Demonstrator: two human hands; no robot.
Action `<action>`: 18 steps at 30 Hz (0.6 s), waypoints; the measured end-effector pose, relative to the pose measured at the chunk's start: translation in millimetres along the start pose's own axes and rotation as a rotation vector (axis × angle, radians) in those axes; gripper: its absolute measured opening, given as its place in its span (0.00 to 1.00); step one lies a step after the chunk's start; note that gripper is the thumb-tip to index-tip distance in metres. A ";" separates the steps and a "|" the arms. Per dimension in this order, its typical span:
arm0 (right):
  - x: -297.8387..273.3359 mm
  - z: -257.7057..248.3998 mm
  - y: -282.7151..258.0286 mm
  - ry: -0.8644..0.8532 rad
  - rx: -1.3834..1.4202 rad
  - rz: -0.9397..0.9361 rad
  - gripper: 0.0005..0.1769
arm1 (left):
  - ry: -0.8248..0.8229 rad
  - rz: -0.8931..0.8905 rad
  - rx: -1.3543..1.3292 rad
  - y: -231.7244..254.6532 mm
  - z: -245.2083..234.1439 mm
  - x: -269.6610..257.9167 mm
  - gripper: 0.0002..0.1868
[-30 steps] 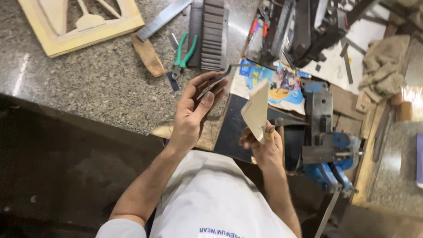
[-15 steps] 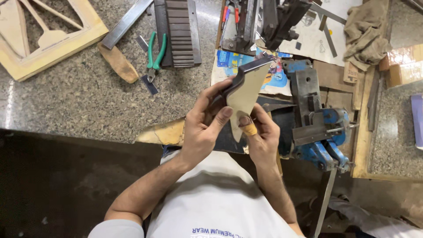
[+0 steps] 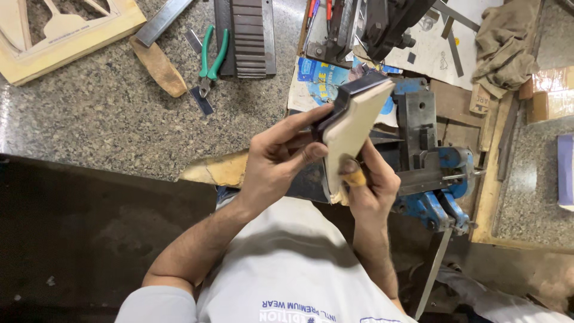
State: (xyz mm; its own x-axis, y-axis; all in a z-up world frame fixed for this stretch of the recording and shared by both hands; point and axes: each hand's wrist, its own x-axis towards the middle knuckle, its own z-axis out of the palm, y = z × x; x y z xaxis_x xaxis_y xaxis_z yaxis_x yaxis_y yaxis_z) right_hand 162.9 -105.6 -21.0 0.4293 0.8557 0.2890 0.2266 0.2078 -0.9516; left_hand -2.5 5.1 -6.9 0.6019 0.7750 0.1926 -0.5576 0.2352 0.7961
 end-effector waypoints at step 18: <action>-18.3 0.5 -11.3 0.088 0.169 -0.018 0.35 | -0.060 0.036 0.029 2.0 -3.2 -8.1 0.20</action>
State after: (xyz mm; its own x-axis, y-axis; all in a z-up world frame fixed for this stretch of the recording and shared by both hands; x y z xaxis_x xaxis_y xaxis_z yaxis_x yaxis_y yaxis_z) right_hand 152.0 -123.4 -15.7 0.5028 0.8078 0.3076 0.0879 0.3062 -0.9479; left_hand -10.3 1.2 -8.7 0.6157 0.7457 0.2547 -0.5632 0.1904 0.8041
